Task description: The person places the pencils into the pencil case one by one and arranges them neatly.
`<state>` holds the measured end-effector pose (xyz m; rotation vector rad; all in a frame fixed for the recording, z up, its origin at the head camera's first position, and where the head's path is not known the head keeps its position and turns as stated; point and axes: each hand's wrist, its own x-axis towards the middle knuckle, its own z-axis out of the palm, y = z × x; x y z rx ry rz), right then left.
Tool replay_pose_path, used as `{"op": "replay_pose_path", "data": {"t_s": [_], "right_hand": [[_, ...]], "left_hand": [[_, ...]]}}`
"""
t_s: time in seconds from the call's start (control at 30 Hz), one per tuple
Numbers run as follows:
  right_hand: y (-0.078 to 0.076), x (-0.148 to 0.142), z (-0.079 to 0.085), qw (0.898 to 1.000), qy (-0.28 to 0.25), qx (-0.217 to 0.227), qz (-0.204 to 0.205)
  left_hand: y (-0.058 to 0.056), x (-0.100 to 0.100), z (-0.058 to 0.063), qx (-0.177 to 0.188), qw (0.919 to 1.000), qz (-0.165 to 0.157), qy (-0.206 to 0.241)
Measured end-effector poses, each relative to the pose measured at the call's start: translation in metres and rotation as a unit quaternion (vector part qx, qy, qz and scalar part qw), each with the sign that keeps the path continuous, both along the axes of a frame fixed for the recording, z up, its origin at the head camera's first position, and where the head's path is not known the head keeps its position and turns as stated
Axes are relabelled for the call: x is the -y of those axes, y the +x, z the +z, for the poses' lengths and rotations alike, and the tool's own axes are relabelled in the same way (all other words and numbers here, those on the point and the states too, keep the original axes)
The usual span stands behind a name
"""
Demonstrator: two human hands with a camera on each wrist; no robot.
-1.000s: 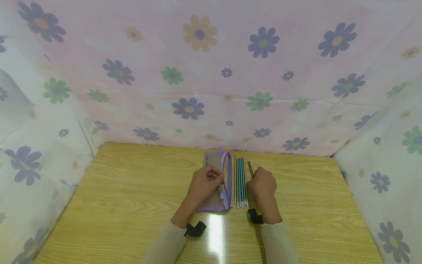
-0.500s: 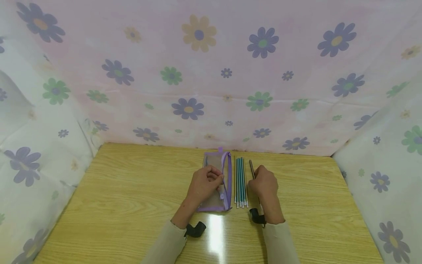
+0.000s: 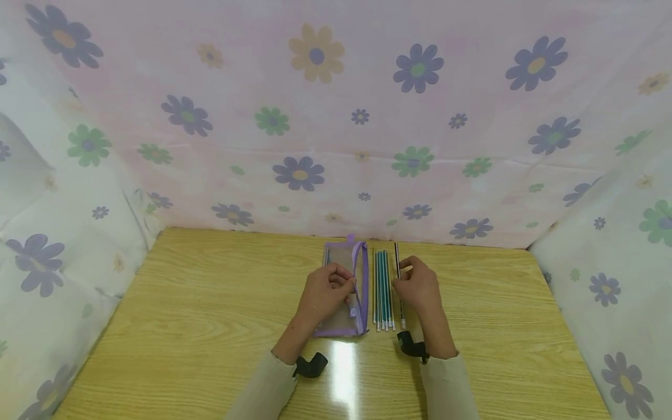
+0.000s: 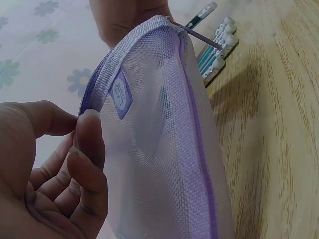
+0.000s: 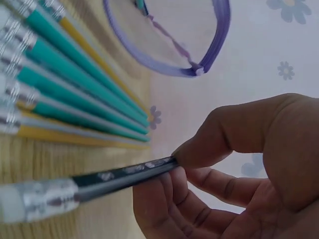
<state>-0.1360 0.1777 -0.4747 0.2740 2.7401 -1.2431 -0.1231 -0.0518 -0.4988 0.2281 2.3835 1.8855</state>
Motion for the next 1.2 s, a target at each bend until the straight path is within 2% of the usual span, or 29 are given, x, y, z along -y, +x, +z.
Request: {"op": "replay_pose_path", "data": {"t_s": [0.2,0.33,0.57,0.77,0.97,1.2], "right_hand": [[0.000,0.004,0.003,0.999,-0.038,-0.026,0.002],[0.002,0.008,0.006,0.995,-0.090,-0.031,0.004],[0.003,0.017,0.010,0.980,-0.197,-0.036,0.003],[0.001,0.024,0.008,0.967,-0.252,-0.032,-0.008],[-0.001,0.031,0.003,0.959,-0.283,-0.012,0.001],[-0.001,0.039,-0.006,0.956,-0.294,-0.001,0.011]], "left_hand": [[0.000,0.000,0.001,-0.004,1.0000,0.004,0.002],[0.000,0.000,0.003,-0.001,1.0000,0.009,0.000],[0.000,0.000,0.004,-0.004,0.9999,0.010,0.001],[-0.001,0.000,0.002,-0.002,0.9999,0.004,0.009],[-0.002,0.000,0.001,-0.004,0.9999,0.003,0.010],[0.000,0.000,0.003,0.001,1.0000,0.003,0.001]]}}
